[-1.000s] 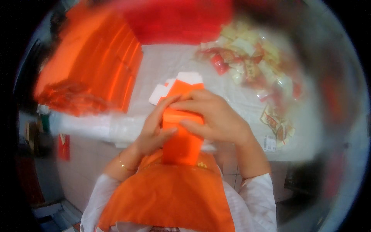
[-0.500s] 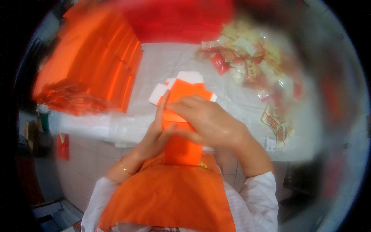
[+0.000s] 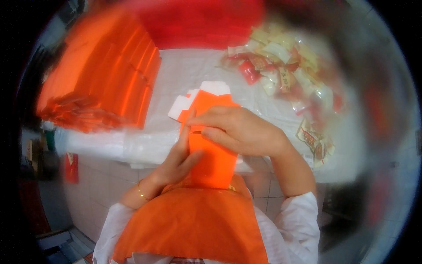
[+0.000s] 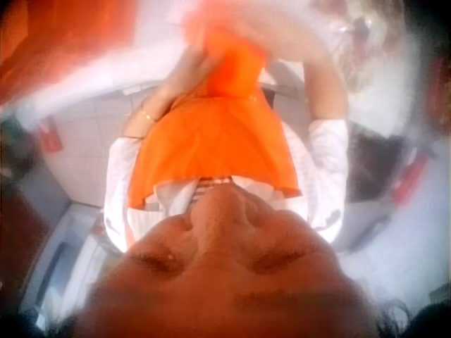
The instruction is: The person folds flat orange cardboard sheets into small rectangular boxes by hand. They insert small packaged items into the boxes and stack the finished units on a table. The process is repetitive, involving folding, inserting, and stacking.
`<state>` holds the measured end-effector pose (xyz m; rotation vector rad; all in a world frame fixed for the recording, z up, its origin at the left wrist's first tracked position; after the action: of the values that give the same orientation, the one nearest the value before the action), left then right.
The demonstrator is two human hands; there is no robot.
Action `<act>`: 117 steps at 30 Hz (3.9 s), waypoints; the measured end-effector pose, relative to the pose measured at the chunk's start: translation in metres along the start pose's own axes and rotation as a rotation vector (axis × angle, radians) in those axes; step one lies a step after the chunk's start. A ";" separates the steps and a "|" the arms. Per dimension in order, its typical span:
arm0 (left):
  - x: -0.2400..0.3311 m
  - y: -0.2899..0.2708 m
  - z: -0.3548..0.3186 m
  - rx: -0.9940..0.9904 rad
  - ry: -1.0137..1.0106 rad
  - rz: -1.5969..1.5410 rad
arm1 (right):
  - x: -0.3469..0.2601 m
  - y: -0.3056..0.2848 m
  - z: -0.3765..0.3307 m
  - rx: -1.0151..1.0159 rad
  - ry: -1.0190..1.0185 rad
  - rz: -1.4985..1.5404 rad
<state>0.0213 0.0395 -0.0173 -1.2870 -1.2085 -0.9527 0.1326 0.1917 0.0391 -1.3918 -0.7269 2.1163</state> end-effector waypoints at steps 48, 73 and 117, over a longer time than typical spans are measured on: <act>0.003 0.000 -0.002 0.423 0.271 0.513 | 0.020 -0.028 -0.071 0.271 0.207 -0.243; -0.046 0.022 0.016 0.478 -0.064 -0.008 | 0.061 0.135 -0.046 1.058 0.230 0.016; -0.101 -0.014 0.071 0.482 0.155 0.017 | 0.021 0.011 0.033 0.075 -0.040 -0.648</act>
<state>-0.0172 0.0959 -0.1204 -0.8238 -1.2099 -0.6782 0.0938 0.1920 0.0287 -0.9070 -0.9488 1.6372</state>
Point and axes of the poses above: each hand's wrist, its own z-axis towards the middle knuckle, its own y-axis out of the palm, x = y × z, the point moved 2 cm from there along z, towards the middle knuckle, and after that the axes turned 13 degrees about -y, right-handed, at the moved point
